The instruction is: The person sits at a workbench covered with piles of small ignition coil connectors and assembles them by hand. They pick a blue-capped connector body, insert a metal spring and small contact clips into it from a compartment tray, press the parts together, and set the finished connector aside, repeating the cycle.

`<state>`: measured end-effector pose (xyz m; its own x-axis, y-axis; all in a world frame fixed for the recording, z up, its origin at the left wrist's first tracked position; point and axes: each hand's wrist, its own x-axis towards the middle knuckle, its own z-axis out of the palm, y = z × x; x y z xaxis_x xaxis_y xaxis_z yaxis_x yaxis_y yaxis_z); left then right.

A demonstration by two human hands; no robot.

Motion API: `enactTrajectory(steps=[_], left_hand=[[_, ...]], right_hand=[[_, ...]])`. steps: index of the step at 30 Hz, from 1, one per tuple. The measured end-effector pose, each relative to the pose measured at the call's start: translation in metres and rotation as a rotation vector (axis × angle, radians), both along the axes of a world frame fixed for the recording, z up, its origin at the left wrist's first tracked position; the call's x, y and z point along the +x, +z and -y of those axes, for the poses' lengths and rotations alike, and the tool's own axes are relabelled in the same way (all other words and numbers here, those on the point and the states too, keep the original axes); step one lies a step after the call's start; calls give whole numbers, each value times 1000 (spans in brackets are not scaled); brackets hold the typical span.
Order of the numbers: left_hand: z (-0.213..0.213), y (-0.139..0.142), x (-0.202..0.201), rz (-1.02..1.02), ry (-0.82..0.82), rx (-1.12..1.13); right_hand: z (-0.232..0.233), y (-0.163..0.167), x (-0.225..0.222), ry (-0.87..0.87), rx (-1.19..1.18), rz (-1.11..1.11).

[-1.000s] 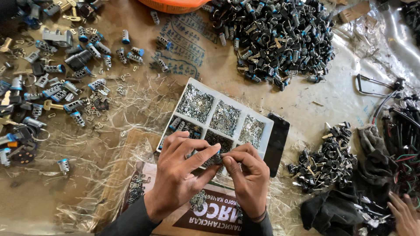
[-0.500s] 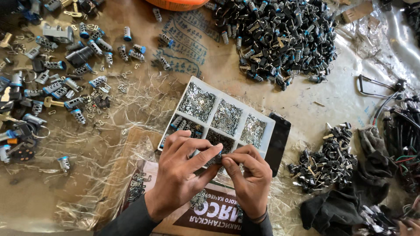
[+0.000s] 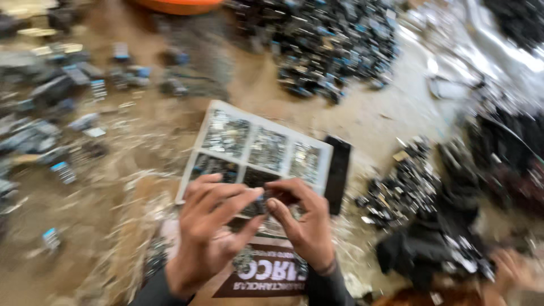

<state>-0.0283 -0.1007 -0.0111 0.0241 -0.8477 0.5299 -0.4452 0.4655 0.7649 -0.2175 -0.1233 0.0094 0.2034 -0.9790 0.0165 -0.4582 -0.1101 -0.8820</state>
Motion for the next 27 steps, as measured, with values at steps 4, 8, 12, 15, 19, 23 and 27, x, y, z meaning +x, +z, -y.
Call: enactTrajectory(steps=[4, 8, 12, 15, 19, 23, 27], left_hand=[[-4, -1, -3, -75, -62, 51], [-11, -3, 0, -168, -62, 154], [-14, -8, 0, -212, -39, 188], [-11, -9, 0, -147, -66, 119], [-8, -5, 0, -136, -73, 77], [-7, 1, 1, -103, -42, 61], [-6, 1, 4, -111, -58, 60]], right_hand=[[-15, 1, -5, -23, 325, 361], [-23, -8, -39, -89, 333, 491], [-14, -15, -85, -414, -318, -502], [4, -13, -126, -637, -538, -1025], [34, -19, -159, -609, -292, -1141], [19, -15, -163, -558, -460, -881], [-35, -9, -145, -760, -462, -518]])
